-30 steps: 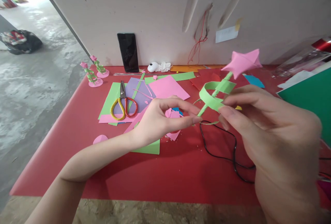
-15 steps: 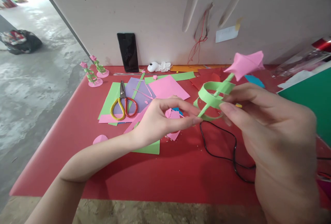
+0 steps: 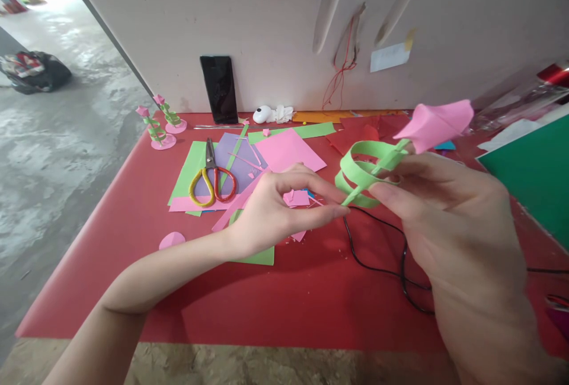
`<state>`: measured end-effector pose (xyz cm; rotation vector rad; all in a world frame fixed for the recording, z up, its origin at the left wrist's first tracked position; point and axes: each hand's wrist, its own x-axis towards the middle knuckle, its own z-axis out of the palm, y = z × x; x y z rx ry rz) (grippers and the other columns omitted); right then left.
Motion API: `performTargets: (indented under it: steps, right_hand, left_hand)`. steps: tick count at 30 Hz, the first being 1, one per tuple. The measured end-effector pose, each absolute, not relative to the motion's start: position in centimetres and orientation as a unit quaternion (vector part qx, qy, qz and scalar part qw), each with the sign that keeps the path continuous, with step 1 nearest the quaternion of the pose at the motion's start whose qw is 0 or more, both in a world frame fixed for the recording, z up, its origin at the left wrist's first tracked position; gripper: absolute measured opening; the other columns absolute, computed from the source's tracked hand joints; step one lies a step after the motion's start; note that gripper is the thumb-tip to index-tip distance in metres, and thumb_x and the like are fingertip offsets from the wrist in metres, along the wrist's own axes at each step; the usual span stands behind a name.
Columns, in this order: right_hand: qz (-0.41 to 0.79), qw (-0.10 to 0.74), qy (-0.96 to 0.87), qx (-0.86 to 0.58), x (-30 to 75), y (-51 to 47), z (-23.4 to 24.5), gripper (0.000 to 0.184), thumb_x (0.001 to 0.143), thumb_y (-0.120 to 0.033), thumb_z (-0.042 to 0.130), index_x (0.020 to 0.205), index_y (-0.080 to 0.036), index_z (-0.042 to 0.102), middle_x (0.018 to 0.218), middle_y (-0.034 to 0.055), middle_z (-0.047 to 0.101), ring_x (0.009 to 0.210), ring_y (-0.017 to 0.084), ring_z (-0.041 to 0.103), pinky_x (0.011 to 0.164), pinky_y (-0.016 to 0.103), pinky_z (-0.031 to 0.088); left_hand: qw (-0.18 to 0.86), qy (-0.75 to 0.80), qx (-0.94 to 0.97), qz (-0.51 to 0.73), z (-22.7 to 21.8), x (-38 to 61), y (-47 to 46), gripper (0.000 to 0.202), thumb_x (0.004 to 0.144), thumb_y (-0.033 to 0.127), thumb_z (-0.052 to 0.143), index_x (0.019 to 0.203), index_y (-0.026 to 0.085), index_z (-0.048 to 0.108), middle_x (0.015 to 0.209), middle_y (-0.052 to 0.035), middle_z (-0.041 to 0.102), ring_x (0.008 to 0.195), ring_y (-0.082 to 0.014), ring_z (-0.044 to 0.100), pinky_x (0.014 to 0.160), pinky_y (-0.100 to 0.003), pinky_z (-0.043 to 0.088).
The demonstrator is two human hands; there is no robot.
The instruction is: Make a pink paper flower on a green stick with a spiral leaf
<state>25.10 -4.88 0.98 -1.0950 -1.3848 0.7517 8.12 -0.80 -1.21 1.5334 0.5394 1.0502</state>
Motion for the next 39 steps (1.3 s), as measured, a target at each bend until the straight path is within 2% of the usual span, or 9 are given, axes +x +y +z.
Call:
performTargets:
  steps: [12,22,29,34,39]
  right_hand:
    - [0.328,0.583,-0.587,-0.456,24.6,-4.7,0.9,0.032,0.078,-0.015,0.066,0.090,-0.044,0.075,0.077,-0.0063,0.063,0.077,0.009,0.060,0.070,0.024,0.050]
    - [0.348,0.611,-0.546,-0.455,24.1,-4.9,0.6,0.026,0.076,-0.014,0.066,0.078,-0.039,0.075,0.075,-0.0059,0.061,0.075,0.010,0.059,0.070,0.026,0.050]
    - [0.344,0.613,-0.547,-0.455,24.0,-4.9,0.6,0.025,0.074,-0.013,0.067,0.080,-0.036,0.074,0.076,-0.0054,0.060,0.076,0.011,0.059,0.071,0.028,0.049]
    - [0.341,0.611,-0.553,-0.452,24.0,-5.0,0.5,0.027,0.075,-0.014,0.068,0.085,-0.039,0.075,0.082,-0.0059,0.063,0.080,0.011,0.058,0.075,0.029,0.048]
    - [0.364,0.617,-0.542,-0.440,23.8,-4.8,0.4,0.029,0.074,-0.013,0.068,0.084,-0.039,0.075,0.083,-0.0084,0.066,0.081,0.008,0.062,0.077,0.023,0.052]
  left_hand:
    - [0.575,0.229,0.644,0.449,-1.2,8.3,-0.9,0.012,0.070,0.012,0.075,0.070,0.023,0.072,0.068,0.0041,0.071,0.072,-0.0108,0.056,0.077,-0.030,0.044]
    - [0.576,0.232,0.643,0.448,-1.2,8.4,-0.9,0.006,0.071,0.018,0.076,0.069,0.022,0.072,0.069,0.0024,0.071,0.073,-0.0116,0.057,0.077,-0.030,0.046]
    - [0.575,0.238,0.643,0.447,-1.1,8.3,-0.9,0.010,0.069,0.014,0.076,0.069,0.022,0.072,0.068,0.0027,0.071,0.070,-0.0116,0.057,0.077,-0.031,0.046]
    - [0.571,0.240,0.647,0.445,-1.1,8.3,-0.9,0.008,0.069,0.017,0.077,0.069,0.022,0.072,0.070,0.0015,0.072,0.072,-0.0128,0.058,0.078,-0.031,0.047]
    - [0.568,0.248,0.648,0.443,-1.1,8.3,-1.0,0.005,0.069,0.020,0.077,0.069,0.022,0.072,0.070,0.0002,0.071,0.072,-0.0133,0.058,0.077,-0.032,0.048]
